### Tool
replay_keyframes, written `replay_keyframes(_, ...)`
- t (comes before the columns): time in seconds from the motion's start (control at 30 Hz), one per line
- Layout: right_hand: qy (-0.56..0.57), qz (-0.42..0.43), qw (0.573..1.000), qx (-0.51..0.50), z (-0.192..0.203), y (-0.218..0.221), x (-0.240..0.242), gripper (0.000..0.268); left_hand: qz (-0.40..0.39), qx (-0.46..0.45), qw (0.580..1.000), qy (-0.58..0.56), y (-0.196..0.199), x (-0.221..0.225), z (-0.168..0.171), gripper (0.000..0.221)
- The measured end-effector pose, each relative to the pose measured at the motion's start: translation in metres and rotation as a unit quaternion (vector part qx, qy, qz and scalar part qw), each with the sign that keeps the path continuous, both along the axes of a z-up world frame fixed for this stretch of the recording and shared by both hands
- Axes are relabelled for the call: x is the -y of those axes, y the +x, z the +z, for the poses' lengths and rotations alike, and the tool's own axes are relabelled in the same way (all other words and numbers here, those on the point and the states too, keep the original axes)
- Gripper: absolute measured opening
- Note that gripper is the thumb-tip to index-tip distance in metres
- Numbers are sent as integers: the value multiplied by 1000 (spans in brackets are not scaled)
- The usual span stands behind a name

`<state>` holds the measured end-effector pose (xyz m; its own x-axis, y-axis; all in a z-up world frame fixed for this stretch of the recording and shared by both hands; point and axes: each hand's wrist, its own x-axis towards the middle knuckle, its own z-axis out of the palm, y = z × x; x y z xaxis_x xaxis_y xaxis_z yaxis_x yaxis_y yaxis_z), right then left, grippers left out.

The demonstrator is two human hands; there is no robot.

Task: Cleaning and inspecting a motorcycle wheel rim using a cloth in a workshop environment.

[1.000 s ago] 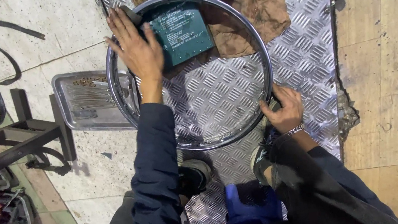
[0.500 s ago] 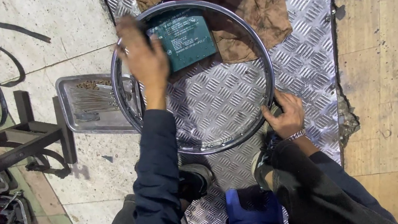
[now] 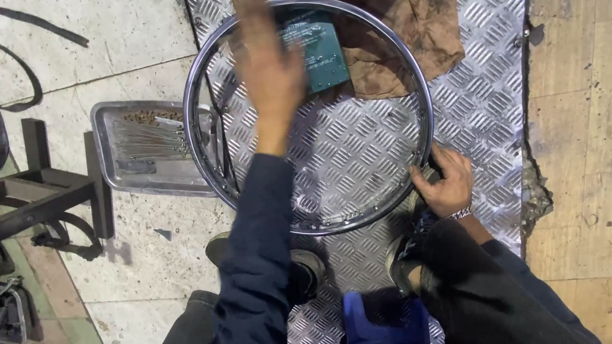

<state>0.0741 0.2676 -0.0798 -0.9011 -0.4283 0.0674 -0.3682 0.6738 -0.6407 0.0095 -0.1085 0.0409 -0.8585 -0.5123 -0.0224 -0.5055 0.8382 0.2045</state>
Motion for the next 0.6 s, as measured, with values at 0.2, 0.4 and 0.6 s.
replay_keyframes(0.2, 2, -7, 1000, 16, 8, 3, 2, 65, 219, 24, 973, -75, 41, 40, -20, 73)
replay_keyframes(0.4, 9, -16, 1000, 9, -2, 1, -1, 68, 80, -26, 996, -28, -37, -34, -6, 74)
replay_keyframes(0.6, 10, -8, 1000, -9, -6, 2, -1, 70, 59, 20, 998, 10, -2, -4, 11, 73)
